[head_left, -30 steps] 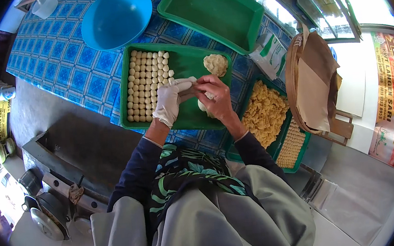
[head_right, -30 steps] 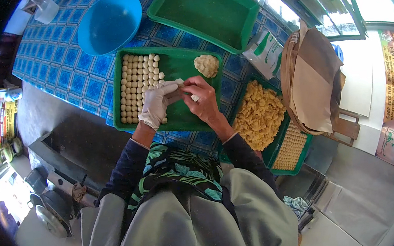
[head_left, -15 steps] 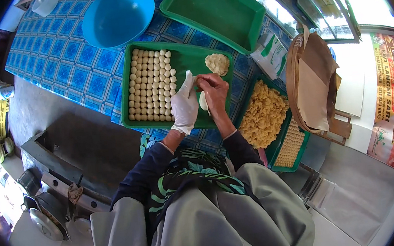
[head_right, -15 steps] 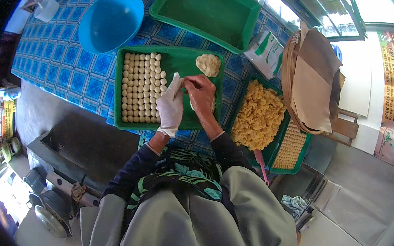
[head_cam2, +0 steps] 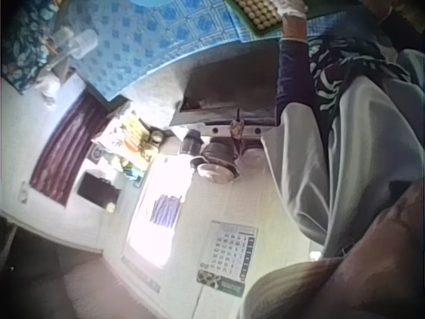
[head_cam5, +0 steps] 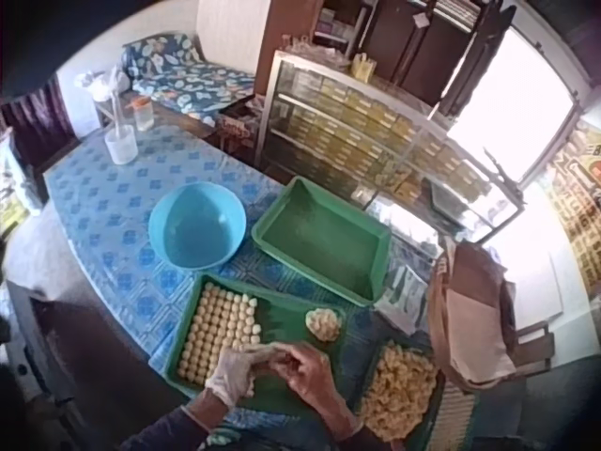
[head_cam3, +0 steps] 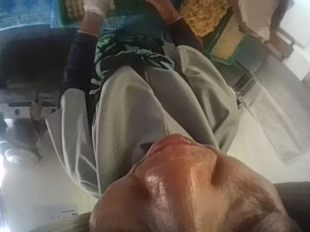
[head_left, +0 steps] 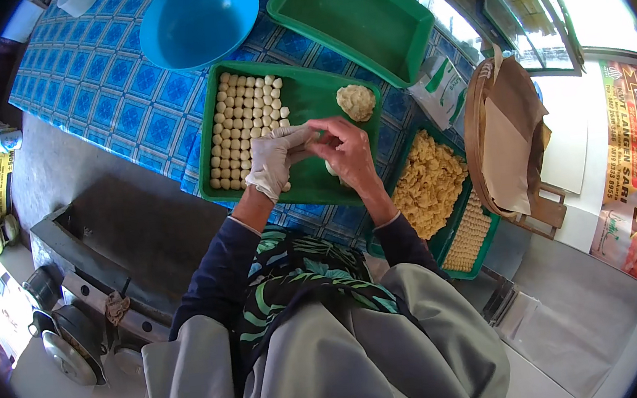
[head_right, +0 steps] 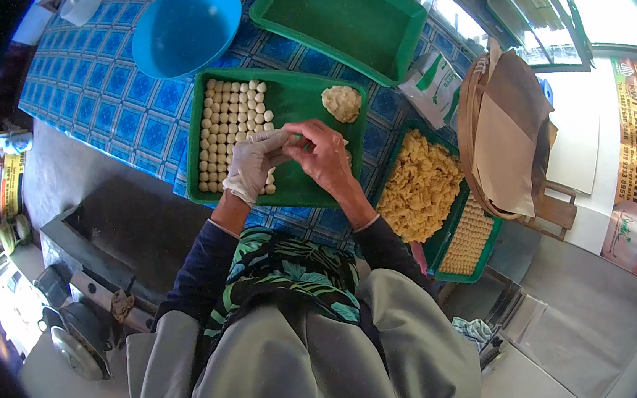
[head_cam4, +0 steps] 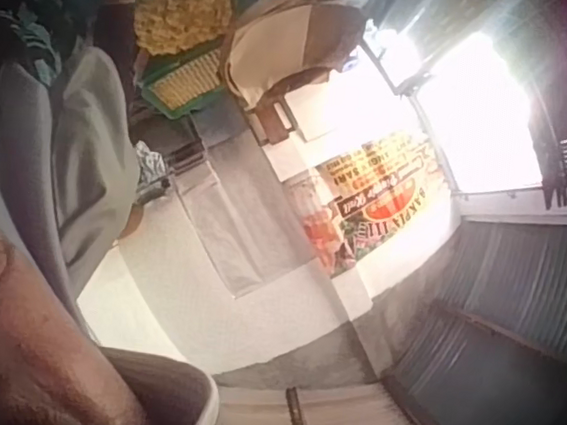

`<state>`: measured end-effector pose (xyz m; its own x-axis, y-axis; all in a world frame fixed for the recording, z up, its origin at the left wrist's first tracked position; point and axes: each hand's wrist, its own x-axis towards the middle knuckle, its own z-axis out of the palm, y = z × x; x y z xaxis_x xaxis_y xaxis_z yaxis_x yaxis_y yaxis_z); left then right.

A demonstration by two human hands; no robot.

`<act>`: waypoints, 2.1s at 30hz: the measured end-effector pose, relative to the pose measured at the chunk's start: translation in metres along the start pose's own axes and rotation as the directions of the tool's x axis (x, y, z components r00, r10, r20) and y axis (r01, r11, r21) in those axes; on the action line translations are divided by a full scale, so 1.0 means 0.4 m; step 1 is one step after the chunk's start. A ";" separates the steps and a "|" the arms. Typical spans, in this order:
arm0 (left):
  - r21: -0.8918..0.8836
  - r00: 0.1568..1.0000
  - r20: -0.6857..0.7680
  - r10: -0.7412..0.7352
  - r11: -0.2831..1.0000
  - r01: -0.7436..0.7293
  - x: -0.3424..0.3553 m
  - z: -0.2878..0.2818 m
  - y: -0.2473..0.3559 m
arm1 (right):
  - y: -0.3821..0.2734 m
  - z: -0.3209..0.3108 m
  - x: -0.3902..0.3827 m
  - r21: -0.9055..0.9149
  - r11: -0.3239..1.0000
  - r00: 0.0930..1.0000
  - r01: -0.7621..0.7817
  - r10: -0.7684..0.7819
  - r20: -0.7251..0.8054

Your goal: The person prepares bakpia by flattening small portions of dough, placing a filling inside, and folding the dough over to seal the filling before setting them into a tray.

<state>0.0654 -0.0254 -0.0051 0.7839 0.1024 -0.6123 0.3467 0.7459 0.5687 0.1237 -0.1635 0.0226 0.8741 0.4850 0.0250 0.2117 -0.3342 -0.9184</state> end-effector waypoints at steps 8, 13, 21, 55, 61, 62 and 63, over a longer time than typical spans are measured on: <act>-0.219 0.997 0.035 0.061 0.974 -0.052 0.011 0.024 -0.040 | 0.041 -0.013 -0.005 -0.015 0.999 0.995 0.033 -0.034 -0.092; 0.277 0.944 0.066 0.324 0.903 -0.329 0.002 0.028 -0.051 | 0.041 -0.011 0.011 0.374 0.811 0.864 -0.450 0.501 -0.048; 0.148 0.892 0.100 0.441 0.880 -0.452 -0.038 0.049 -0.076 | 0.050 0.018 0.005 0.394 0.841 0.903 -0.370 0.426 -0.061; 0.111 0.996 -0.035 0.078 0.991 -0.074 -0.092 -0.084 0.036 | 0.176 -0.046 0.134 -0.632 0.764 0.992 0.128 -0.086 0.097; 0.125 0.913 0.234 -0.333 0.942 0.311 -0.056 0.020 -0.092 | 0.169 -0.155 0.009 -0.560 0.803 0.923 0.205 0.031 0.383; 0.108 0.898 0.248 -0.363 0.932 0.347 -0.044 0.039 -0.109 | 0.155 -0.152 -0.003 -0.570 0.799 0.940 0.192 0.017 0.341; 0.089 0.883 0.260 -0.391 0.920 0.381 -0.031 0.051 -0.125 | 0.141 -0.153 -0.011 -0.578 0.796 0.954 0.180 0.002 0.300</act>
<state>0.0487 -0.0774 -0.0149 0.6906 -0.3721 -0.6202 0.6638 0.6666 0.3391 0.1585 -0.2339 -0.0051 0.7030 0.7046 -0.0964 0.5790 -0.6458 -0.4977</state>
